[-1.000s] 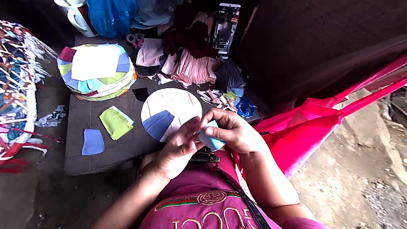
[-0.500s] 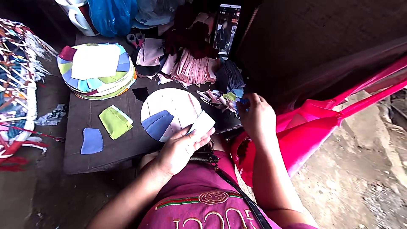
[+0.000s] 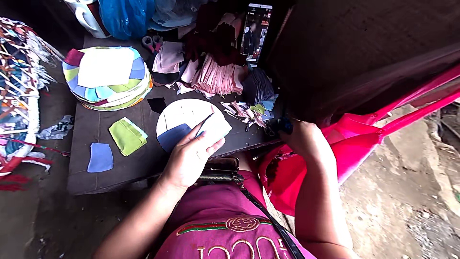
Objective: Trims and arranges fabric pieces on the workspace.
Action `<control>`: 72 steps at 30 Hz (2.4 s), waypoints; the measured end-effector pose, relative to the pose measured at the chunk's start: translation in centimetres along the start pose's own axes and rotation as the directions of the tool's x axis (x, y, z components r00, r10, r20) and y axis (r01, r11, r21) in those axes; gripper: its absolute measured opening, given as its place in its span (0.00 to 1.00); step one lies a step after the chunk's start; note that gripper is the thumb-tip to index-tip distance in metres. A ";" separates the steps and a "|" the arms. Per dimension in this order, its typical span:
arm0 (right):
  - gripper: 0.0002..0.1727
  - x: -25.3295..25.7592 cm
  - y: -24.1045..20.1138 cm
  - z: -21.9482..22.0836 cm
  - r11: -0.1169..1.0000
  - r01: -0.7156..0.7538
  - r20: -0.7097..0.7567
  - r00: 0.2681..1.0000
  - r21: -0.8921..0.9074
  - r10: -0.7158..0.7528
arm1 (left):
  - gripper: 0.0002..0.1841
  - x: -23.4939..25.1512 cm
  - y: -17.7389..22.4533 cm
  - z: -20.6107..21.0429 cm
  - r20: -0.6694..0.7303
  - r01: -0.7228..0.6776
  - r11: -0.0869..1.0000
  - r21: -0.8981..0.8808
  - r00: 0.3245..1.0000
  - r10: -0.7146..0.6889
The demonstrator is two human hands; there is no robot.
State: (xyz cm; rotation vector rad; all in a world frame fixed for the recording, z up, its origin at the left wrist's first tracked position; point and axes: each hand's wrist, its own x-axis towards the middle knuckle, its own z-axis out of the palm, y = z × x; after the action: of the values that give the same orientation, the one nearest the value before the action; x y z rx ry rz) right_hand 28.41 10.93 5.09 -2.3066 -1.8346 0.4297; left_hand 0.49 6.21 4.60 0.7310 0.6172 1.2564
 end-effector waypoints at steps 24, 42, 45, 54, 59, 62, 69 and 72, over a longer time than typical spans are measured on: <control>0.20 -5.0 2.4 6.0 -0.014 0.113 -0.111 0.939 0.993 -0.326 | 0.21 1.0 1.0 0.9 0.001 0.056 0.993 -0.106 0.998 -0.056; 0.39 -7.6 -3.0 10.7 0.049 0.420 -0.273 0.669 0.906 -0.692 | 0.20 0.8 0.3 1.1 0.050 0.056 0.987 -0.151 0.998 -0.049; 0.34 -7.7 -2.9 10.6 0.059 0.422 -0.278 0.691 0.905 -0.667 | 0.20 1.0 0.3 1.2 0.042 0.065 0.983 -0.171 0.997 -0.059; 0.29 -7.5 -2.3 10.7 0.072 0.431 -0.289 0.709 0.900 -0.643 | 0.20 1.3 1.1 0.5 0.054 0.109 0.989 -0.105 0.993 -0.103; 0.27 -7.5 -1.9 10.7 0.082 0.445 -0.302 0.721 0.892 -0.623 | 0.18 2.0 2.0 0.7 0.099 0.162 0.985 -0.065 0.983 -0.155; 0.26 -7.4 -1.6 10.8 0.080 0.464 -0.325 0.723 0.882 -0.610 | 0.18 2.4 2.4 0.9 0.124 0.181 0.983 -0.043 0.977 -0.175; 0.24 -7.3 -1.0 10.3 0.088 0.465 -0.320 0.721 0.881 -0.614 | 0.17 3.0 2.5 1.3 0.152 0.219 0.973 -0.072 0.967 -0.206; 0.31 -7.1 -0.7 10.0 0.057 0.409 -0.276 0.705 0.911 -0.654 | 0.17 3.2 2.6 1.8 0.125 0.247 0.968 -0.037 0.962 -0.241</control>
State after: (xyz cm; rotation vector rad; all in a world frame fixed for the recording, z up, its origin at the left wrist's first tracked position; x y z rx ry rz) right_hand 23.10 3.70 -3.26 -0.6449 -1.5812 1.2375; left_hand 0.93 9.41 7.63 0.6599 0.5565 0.9900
